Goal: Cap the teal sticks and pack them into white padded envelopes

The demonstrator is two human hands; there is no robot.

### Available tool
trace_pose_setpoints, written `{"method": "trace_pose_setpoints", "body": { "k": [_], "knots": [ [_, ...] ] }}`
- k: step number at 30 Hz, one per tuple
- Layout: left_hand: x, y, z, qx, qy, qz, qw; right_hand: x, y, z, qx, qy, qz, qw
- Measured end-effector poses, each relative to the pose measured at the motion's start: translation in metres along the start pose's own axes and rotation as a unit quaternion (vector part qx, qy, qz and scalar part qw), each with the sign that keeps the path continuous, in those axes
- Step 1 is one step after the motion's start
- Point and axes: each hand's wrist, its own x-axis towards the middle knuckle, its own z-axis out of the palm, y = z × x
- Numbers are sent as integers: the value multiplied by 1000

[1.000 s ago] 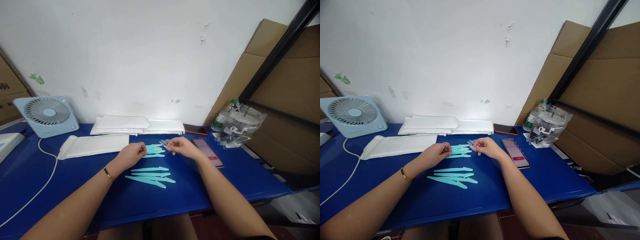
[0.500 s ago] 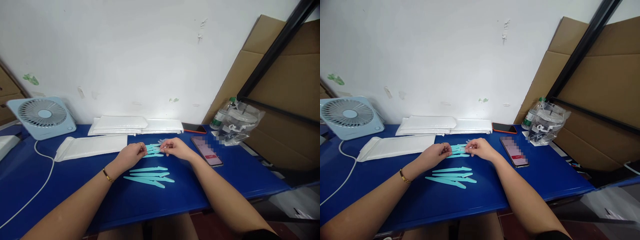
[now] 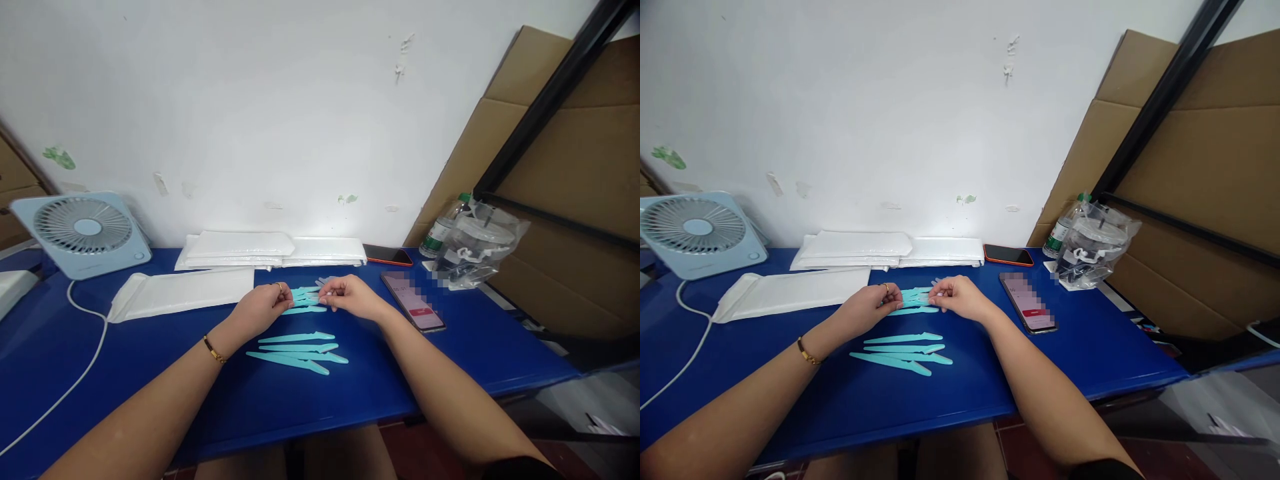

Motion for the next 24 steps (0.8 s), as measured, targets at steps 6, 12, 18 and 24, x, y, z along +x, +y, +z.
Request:
{"method": "trace_pose_setpoints", "body": {
  "k": [6,12,18,24],
  "knots": [
    [0,-4,-5,-15,2,-15,1000,-5,1,-14,-14,39,4,999],
    [0,-1,-2,-23,-1,-7,1000,-2,-2,-1,14,9,7,1000],
    [0,-2,-3,-39,2,-13,999,-1,-1,-4,-6,33,15,999],
    [1,-1,-7,-54,1,-22,998,-4,0,-10,-7,48,15,999]
  ]
}}
